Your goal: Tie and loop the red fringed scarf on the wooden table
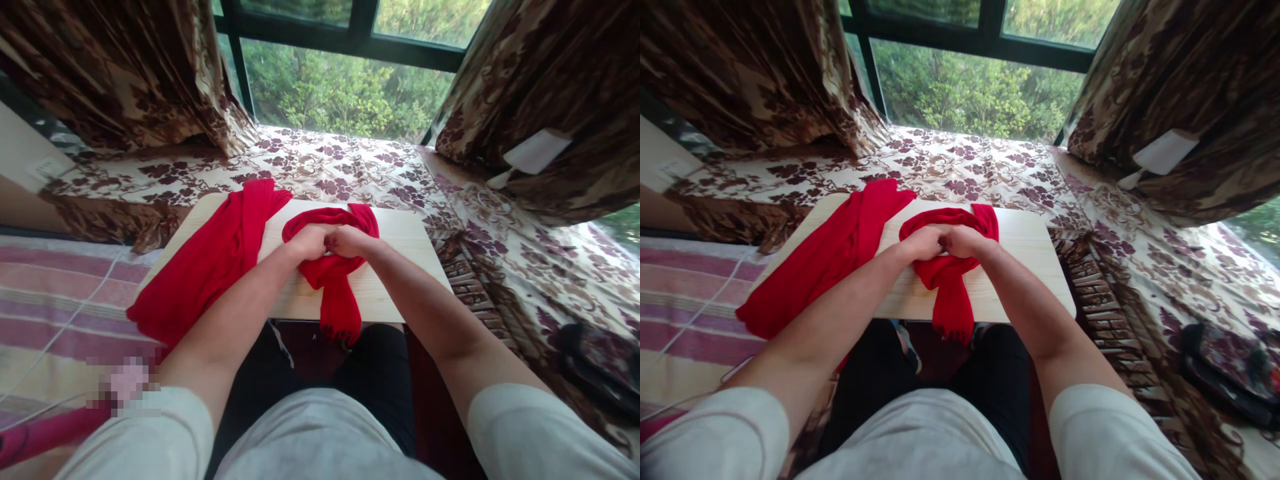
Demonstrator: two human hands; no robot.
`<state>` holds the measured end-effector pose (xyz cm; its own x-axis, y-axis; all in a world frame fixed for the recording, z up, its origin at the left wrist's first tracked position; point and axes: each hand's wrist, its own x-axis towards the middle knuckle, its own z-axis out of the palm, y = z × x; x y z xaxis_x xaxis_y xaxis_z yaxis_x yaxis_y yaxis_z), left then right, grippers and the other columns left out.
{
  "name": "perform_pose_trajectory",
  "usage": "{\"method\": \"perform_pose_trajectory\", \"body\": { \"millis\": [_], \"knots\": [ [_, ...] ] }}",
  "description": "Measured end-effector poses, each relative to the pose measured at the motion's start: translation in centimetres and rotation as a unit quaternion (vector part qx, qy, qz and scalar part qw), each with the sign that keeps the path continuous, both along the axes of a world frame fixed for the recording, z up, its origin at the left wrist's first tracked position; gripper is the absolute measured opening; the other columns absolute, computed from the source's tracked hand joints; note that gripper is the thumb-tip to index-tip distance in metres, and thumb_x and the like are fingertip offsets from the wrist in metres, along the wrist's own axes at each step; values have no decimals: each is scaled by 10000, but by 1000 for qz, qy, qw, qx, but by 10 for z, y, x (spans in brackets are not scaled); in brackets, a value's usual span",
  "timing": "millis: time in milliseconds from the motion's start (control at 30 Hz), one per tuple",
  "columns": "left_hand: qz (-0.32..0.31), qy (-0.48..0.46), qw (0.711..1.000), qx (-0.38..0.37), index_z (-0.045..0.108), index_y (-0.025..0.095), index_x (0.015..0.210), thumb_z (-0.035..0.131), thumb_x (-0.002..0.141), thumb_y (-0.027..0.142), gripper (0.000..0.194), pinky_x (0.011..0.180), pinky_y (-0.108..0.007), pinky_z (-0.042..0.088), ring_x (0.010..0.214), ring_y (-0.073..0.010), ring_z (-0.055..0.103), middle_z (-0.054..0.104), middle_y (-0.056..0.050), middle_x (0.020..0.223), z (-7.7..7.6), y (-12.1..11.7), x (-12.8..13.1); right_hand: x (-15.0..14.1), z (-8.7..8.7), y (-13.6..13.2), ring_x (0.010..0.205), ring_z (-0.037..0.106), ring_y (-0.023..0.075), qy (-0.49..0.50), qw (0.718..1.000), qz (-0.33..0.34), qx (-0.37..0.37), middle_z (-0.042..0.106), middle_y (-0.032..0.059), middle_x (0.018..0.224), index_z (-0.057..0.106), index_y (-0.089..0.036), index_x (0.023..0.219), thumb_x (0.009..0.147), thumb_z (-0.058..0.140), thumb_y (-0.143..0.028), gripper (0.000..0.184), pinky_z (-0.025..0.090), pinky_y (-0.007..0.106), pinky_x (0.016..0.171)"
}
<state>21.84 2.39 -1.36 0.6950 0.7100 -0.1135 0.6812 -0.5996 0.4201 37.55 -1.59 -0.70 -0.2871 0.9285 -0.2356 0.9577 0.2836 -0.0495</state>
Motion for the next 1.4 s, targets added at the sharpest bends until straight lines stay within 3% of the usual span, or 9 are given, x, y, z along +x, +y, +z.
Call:
{"method": "perform_pose_trajectory", "body": {
  "millis": [233, 367, 500, 733, 1000, 1100, 1200, 1300, 1400],
  "knots": [
    [-161, -111, 981, -16, 704, 213, 1136, 569, 879, 462, 382, 864, -313, 491, 935, -213, 665, 742, -42, 1064, -4, -31, -38, 24, 12, -36, 959, 664, 194, 93, 993, 43, -54, 754, 65, 1068, 746, -187, 1105, 923, 439, -240, 361, 408, 259, 821],
    [-163, -78, 979, 91, 723, 188, 931, 591, 875, 416, 270, 1026, -438, 410, 958, -258, 640, 721, -80, 939, -18, -50, -46, 23, 17, -56, 1064, 644, 246, 19, 998, 48, -33, 739, 116, 1093, 740, -168, 1054, 926, 460, -302, 337, 337, 353, 997],
    [-167, -132, 973, 85, 736, 204, 856, 564, 886, 304, 201, 964, -389, 448, 900, -228, 630, 712, -75, 859, -28, -58, -51, 19, 18, -72, 1041, 655, 250, -8, 999, 39, -27, 744, 138, 1040, 739, -146, 988, 941, 436, -292, 339, 307, 388, 1035],
    [-202, -168, 965, 15, 732, 219, 781, 584, 842, 232, 161, 880, -336, 483, 848, -208, 627, 709, -53, 821, -20, -77, -60, 13, 21, -97, 904, 667, 250, 13, 997, 31, -65, 750, 132, 945, 751, -167, 955, 945, 426, -353, 375, 417, 323, 767],
    [-228, -145, 963, -8, 760, 251, 966, 608, 827, 208, 210, 1105, -435, 372, 993, -230, 658, 759, -39, 1012, -16, -89, -74, 4, 17, -131, 822, 660, 198, 143, 989, 20, -45, 749, 89, 912, 746, -175, 924, 914, 484, -333, 306, 409, 275, 680],
    [-169, -167, 971, -21, 717, 245, 1184, 618, 875, 371, 348, 1185, -487, 287, 1150, -260, 635, 723, -63, 1212, -19, -88, -76, 18, 7, -121, 901, 661, 167, 252, 960, -90, 85, 745, 56, 982, 735, -190, 947, 914, 505, -308, 261, 434, 242, 774],
    [-94, -211, 973, -22, 673, 205, 1272, 527, 937, 461, 446, 1214, -509, 243, 1217, -262, 614, 690, -89, 1285, -24, -85, -71, 42, -3, -96, 912, 667, 164, 274, 893, -298, 195, 743, 54, 986, 715, -189, 962, 932, 491, -327, 264, 446, 247, 824],
    [-31, -241, 969, 35, 711, 209, 1198, 489, 952, 461, 416, 1205, -524, 274, 1224, -267, 613, 702, -88, 1259, -30, -80, -61, 66, -10, -68, 991, 671, 210, 234, 858, -420, 178, 732, 101, 1077, 688, -167, 1048, 905, 551, -438, 336, 462, 276, 845],
    [59, -257, 952, 158, 727, 201, 1154, 536, 918, 416, 373, 1193, -540, 299, 1357, -305, 496, 606, -119, 1399, -38, -71, -51, 75, -16, -46, 1097, 652, 267, 201, 865, -441, 132, 688, 171, 1196, 629, -129, 1190, 812, 629, -620, 620, 482, 299, 857]
  ]
}}
